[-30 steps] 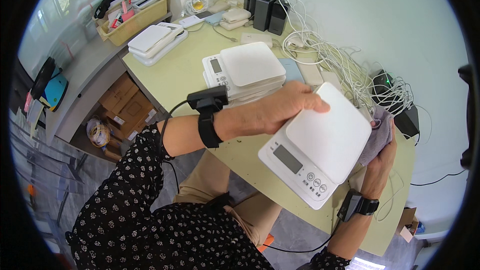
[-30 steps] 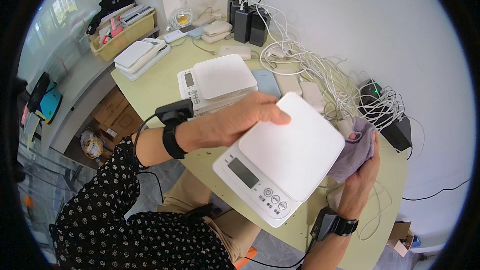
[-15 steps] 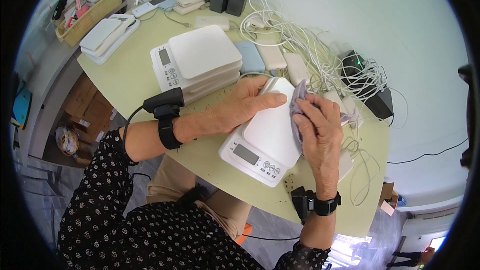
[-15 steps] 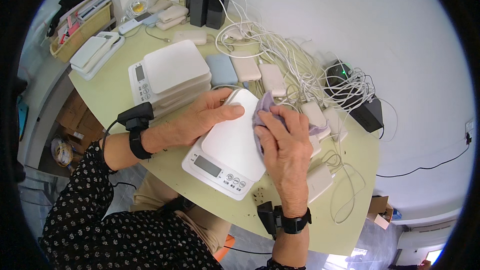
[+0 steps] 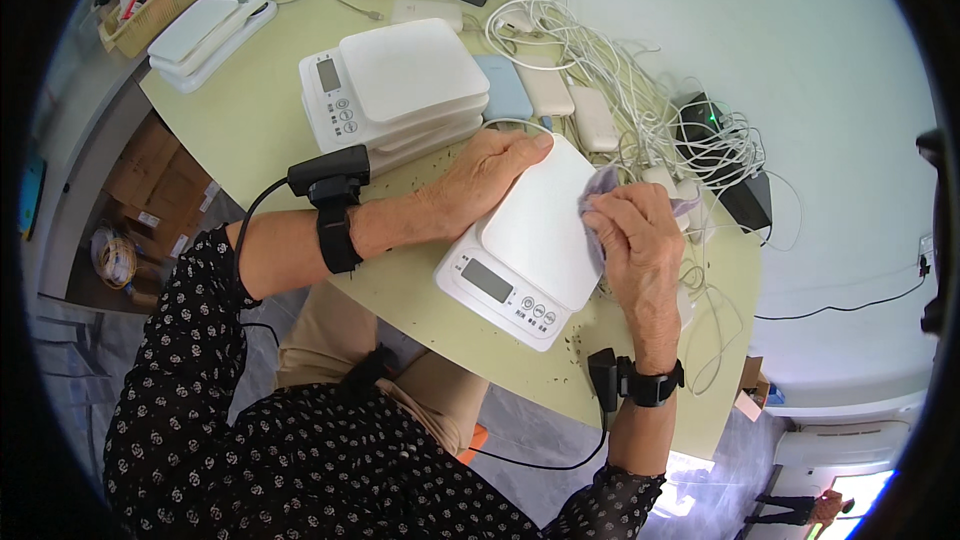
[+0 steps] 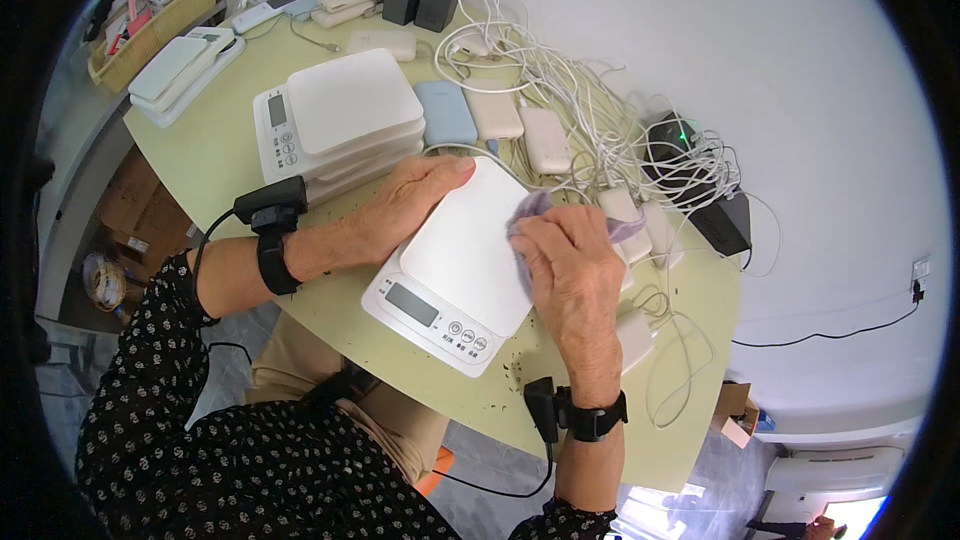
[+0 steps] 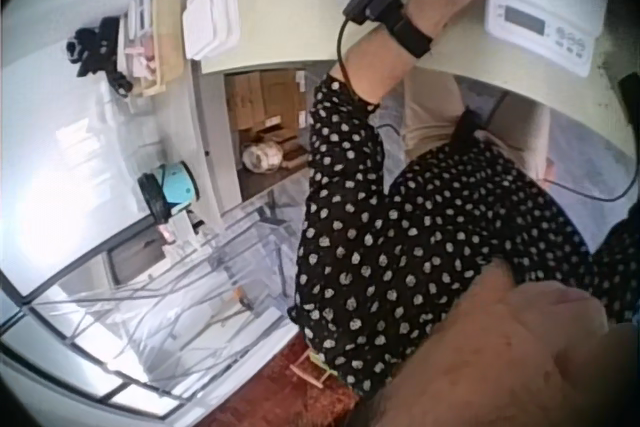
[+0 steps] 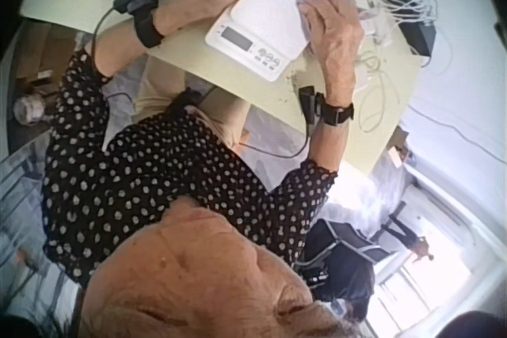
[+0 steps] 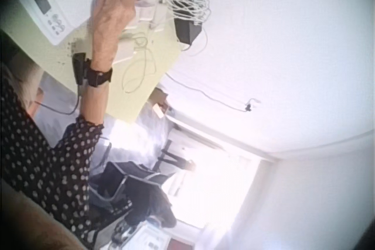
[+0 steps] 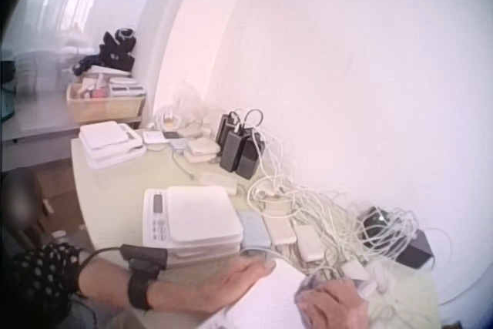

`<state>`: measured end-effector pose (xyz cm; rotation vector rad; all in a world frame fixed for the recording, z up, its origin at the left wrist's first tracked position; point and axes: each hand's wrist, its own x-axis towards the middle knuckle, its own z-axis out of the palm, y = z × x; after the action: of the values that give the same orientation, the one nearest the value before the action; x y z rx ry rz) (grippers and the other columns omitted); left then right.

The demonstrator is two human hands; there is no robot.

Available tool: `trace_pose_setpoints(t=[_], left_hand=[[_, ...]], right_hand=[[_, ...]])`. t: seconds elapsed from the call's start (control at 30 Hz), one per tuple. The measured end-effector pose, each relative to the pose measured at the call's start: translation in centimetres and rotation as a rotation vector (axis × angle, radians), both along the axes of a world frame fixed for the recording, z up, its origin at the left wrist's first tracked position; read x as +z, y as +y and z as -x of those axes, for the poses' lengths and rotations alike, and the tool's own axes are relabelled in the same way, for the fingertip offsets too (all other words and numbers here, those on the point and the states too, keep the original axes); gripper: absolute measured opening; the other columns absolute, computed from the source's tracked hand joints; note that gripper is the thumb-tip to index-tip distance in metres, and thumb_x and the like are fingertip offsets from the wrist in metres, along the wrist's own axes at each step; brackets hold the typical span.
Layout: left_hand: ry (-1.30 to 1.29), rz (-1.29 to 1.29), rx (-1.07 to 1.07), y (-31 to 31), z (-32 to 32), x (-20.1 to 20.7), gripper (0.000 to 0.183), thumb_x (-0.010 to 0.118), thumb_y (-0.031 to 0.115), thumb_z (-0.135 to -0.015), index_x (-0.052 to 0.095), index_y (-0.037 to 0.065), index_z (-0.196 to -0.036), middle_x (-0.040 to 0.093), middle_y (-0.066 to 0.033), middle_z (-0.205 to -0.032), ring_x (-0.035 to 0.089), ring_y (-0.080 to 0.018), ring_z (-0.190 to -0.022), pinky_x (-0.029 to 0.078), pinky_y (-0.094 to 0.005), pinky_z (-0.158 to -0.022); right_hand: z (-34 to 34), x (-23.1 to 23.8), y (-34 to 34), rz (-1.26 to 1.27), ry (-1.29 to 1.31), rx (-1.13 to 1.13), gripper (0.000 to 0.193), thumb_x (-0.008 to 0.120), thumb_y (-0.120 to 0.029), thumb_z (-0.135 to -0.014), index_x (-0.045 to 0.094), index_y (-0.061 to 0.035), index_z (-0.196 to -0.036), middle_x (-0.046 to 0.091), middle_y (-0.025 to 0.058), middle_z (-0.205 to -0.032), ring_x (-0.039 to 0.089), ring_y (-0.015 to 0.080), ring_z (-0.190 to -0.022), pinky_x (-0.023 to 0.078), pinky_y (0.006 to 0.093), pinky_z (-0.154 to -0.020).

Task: The person wipes the surfaces of several white digital kitchen scales with a purple cloth. They handle each scale one at a time, wiping the top, sides, and bottom, then place them back on the table.

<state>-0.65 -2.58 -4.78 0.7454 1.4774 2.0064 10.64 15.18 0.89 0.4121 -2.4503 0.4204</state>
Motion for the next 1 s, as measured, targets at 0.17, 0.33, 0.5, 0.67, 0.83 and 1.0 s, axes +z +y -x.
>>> trace_pose_setpoints(t=[0.17,0.33,0.5,0.67,0.83,1.0], left_hand=[[-0.026,-0.002,0.042,0.0,0.2,-0.7,0.039,0.046,0.034,-0.107,0.062,0.002,-0.091,0.061,0.0015,-0.076,0.056,-0.0038,-0.064,0.046,-0.0216,-0.055],[-0.031,0.076,0.116,0.5,0.5,-1.7,0.039,0.051,0.033,-0.104,0.062,0.0,-0.086,0.062,-0.0009,-0.076,0.057,-0.0062,-0.064,0.046,-0.0245,-0.054],[-0.028,0.042,0.116,0.8,0.6,-2.2,0.039,0.052,0.033,-0.103,0.063,-0.002,-0.088,0.061,-0.0007,-0.075,0.056,-0.0071,-0.065,0.046,-0.0254,-0.056],[-0.004,0.129,0.112,0.4,0.7,-1.8,0.04,0.052,0.034,-0.103,0.063,-0.003,-0.091,0.061,-0.0026,-0.078,0.056,-0.0087,-0.07,0.047,-0.0266,-0.061],[0.088,0.145,0.191,0.2,0.5,-1.7,0.042,0.053,0.037,-0.102,0.063,-0.002,-0.092,0.058,-0.0063,-0.079,0.052,-0.0112,-0.072,0.045,-0.0306,-0.064],[0.161,0.103,0.279,0.7,0.5,-2.3,0.043,0.054,0.038,-0.101,0.063,-0.002,-0.087,0.053,-0.0055,-0.075,0.047,-0.0127,-0.069,0.042,-0.0313,-0.061]], right_hand=[[-1.1,0.3,-0.8,-0.125,-0.147,0.095,0.019,0.076,-0.002,-0.072,0.07,-0.0058,-0.089,0.062,0.0082,-0.089,0.063,0.0279,-0.082,0.052,0.0361,-0.066],[-2.5,1.5,-0.2,-0.189,-0.195,0.101,0.019,0.069,0.006,-0.073,0.069,-0.0041,-0.089,0.062,0.0077,-0.087,0.062,0.0283,-0.078,0.051,0.0371,-0.064],[-1.5,1.4,0.4,-0.161,-0.184,0.028,0.025,0.07,0.006,-0.066,0.068,-0.005,-0.088,0.062,0.007,-0.086,0.063,0.0274,-0.079,0.053,0.0364,-0.065],[-2.1,0.9,-2.6,-0.234,-0.248,0.215,0.021,0.07,0.001,-0.068,0.066,-0.0055,-0.088,0.059,0.0051,-0.083,0.06,0.0248,-0.076,0.051,0.035,-0.061],[-0.1,0.8,-5.0,-0.277,-0.229,0.165,0.023,0.07,-0.002,-0.068,0.065,-0.007,-0.09,0.054,0.0035,-0.079,0.058,0.0221,-0.075,0.05,0.0343,-0.059],[1.2,-0.3,-5.8,-0.248,-0.128,0.253,0.02,0.07,-0.002,-0.067,0.066,-0.0085,-0.086,0.054,0.0025,-0.079,0.056,0.0206,-0.075,0.049,0.0333,-0.059]])
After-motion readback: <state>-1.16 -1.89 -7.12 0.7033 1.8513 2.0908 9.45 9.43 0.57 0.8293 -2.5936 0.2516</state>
